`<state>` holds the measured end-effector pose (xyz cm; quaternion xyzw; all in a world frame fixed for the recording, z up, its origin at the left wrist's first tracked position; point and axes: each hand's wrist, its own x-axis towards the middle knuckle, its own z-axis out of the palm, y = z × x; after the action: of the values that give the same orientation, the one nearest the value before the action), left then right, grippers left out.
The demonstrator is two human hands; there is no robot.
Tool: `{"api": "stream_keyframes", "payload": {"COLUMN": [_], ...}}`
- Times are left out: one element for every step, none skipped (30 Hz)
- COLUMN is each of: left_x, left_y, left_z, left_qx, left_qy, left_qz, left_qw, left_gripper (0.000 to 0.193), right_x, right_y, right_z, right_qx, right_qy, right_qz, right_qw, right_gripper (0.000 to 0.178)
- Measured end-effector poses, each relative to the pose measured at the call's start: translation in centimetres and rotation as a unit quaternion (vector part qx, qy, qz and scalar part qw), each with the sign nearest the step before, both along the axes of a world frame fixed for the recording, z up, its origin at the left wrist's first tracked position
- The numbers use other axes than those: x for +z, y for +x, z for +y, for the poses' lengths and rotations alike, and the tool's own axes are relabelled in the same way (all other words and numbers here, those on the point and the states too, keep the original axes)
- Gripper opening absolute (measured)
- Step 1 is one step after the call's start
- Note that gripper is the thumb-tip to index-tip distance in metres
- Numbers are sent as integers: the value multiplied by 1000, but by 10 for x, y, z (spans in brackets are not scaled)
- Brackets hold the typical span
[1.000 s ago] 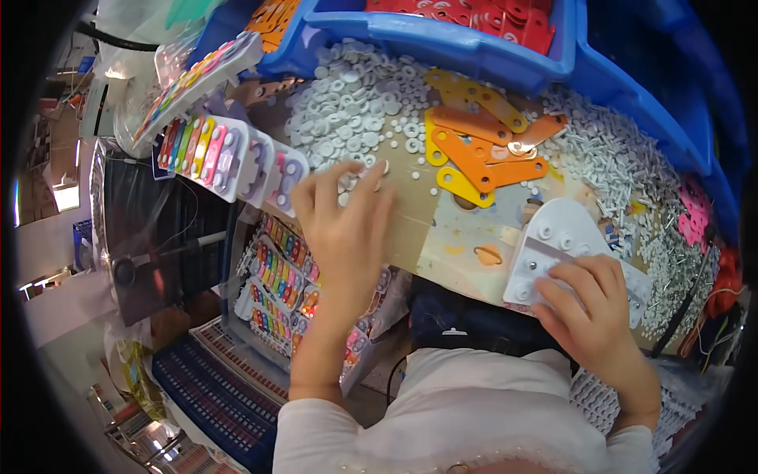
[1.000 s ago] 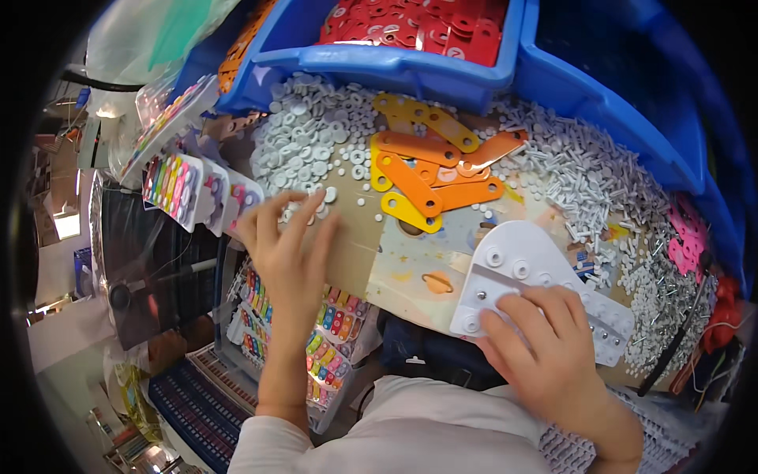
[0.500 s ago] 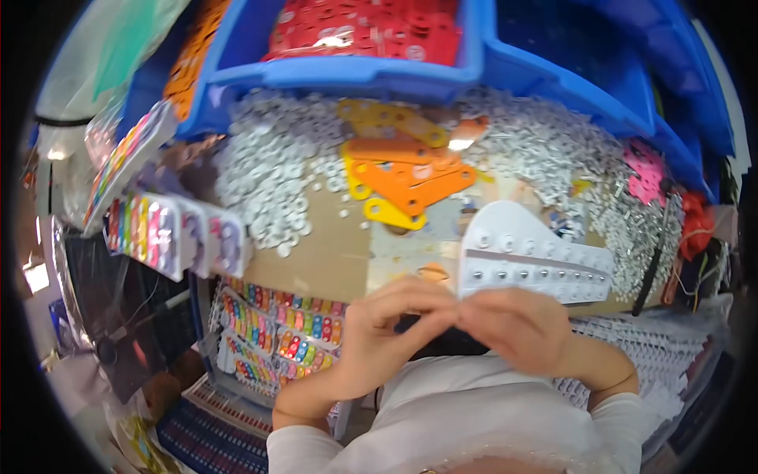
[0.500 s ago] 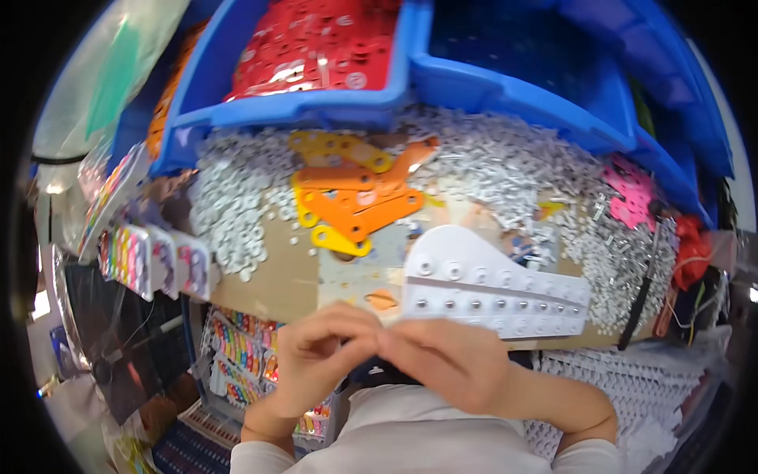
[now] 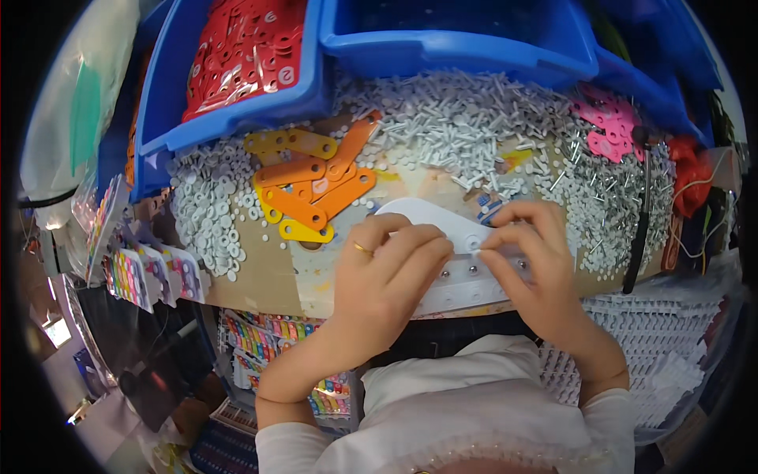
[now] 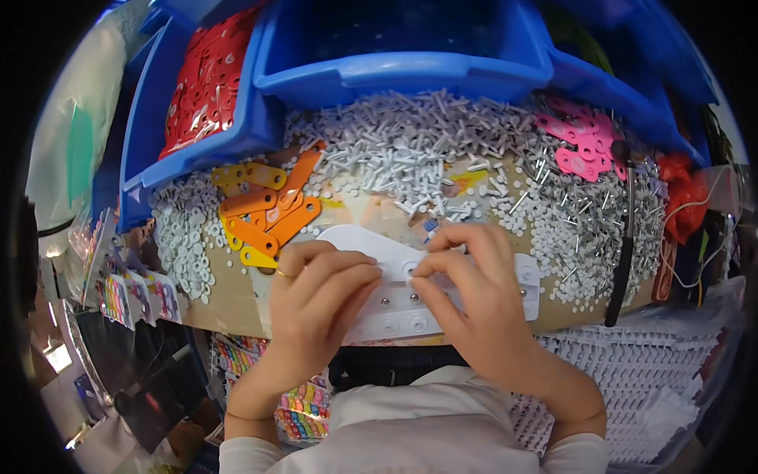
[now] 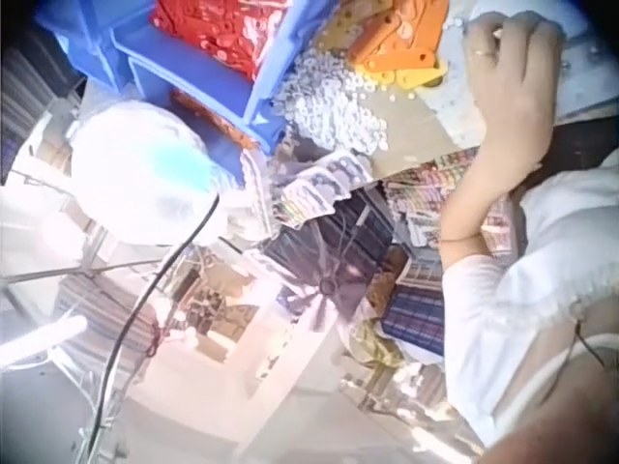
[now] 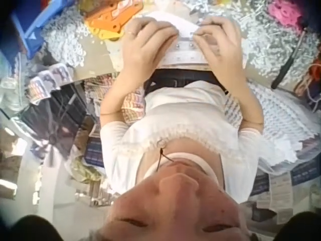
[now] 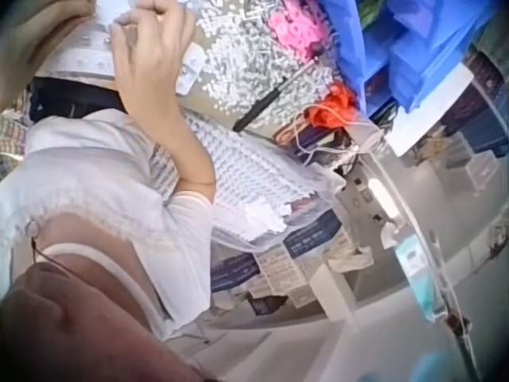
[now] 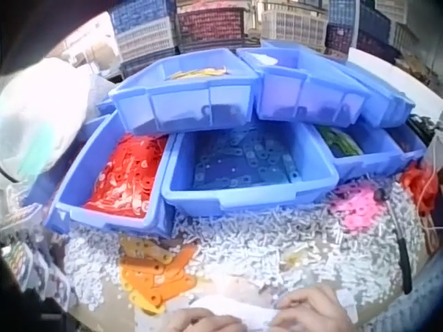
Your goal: Assembling plastic toy xylophones and testing the keys with a mallet in a factory setting.
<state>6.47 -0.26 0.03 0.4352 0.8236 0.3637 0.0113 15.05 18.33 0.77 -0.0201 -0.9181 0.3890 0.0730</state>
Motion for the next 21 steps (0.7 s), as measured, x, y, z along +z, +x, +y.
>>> {"api": "stream_keyframes", "payload": {"left_x": [-3,-3,-3,1,0,-5,-9,-13,-14,-12,-11,-7,-7,-8,-9,-8,-5,-4,-6,-10,-12], "left_y": [0,2,3,1,-2,-5,-8,-10,-11,-13,-15,-13,-15,-17,-19,-18,-18,-17,-18,-17,-16], "left_z": [2,2,2,2,0,-2,-5,-9,-11,-11,-11,-13,-14,-14,-14,-11,-7,-3,-2,-2,-2], "left_qx": [-6,-11,-16,-32,-34,-73,-111,-134,-135,-154,-173,-152,-152,-150,-148,-146,-128,-110,-109,-101,-91], "left_qy": [-3,-29,-54,-70,-73,-52,-30,-31,-33,-42,-49,-79,-78,-52,-26,-25,-24,-23,-21,-13,-6], "left_qz": [0,29,57,68,68,103,138,167,167,178,187,155,155,103,51,50,39,28,29,16,2], "left_qw": [1000,999,997,995,994,991,984,976,976,971,966,973,973,982,987,988,991,993,993,995,996], "left_gripper": [23,25,27,31,31,32,34,34,34,33,32,36,36,34,32,32,32,31,31,31,30], "right_x": [-4,-8,-10,-8,-10,-12,-14,-14,-13,-14,-15,-16,-17,-17,-16,-15,-14,-12,-11,-8,-6], "right_y": [-3,-6,-7,-9,-9,-9,-9,-9,-10,-9,-8,-5,-3,-2,0,0,-1,-3,-5,-7,-10], "right_z": [0,0,-1,-2,-2,-3,-3,-4,-5,-5,-2,3,6,6,6,6,4,1,0,0,2], "right_qx": [-6,2,11,11,9,-2,-13,-14,-22,-29,-30,5,42,43,47,51,51,45,38,42,74], "right_qy": [-3,-20,-37,-9,-12,-41,-71,-74,-88,-101,-101,-43,17,17,63,109,111,123,136,138,159], "right_qz": [0,-12,-25,-25,-25,-32,-39,-39,-46,-53,-54,3,59,59,77,95,95,83,72,73,68], "right_qw": [1000,1000,999,1000,1000,999,997,996,995,993,993,999,997,997,994,988,988,988,987,987,982], "right_gripper": [17,16,15,14,14,13,13,13,15,16,16,19,22,22,24,27,27,27,27,27,27]}}
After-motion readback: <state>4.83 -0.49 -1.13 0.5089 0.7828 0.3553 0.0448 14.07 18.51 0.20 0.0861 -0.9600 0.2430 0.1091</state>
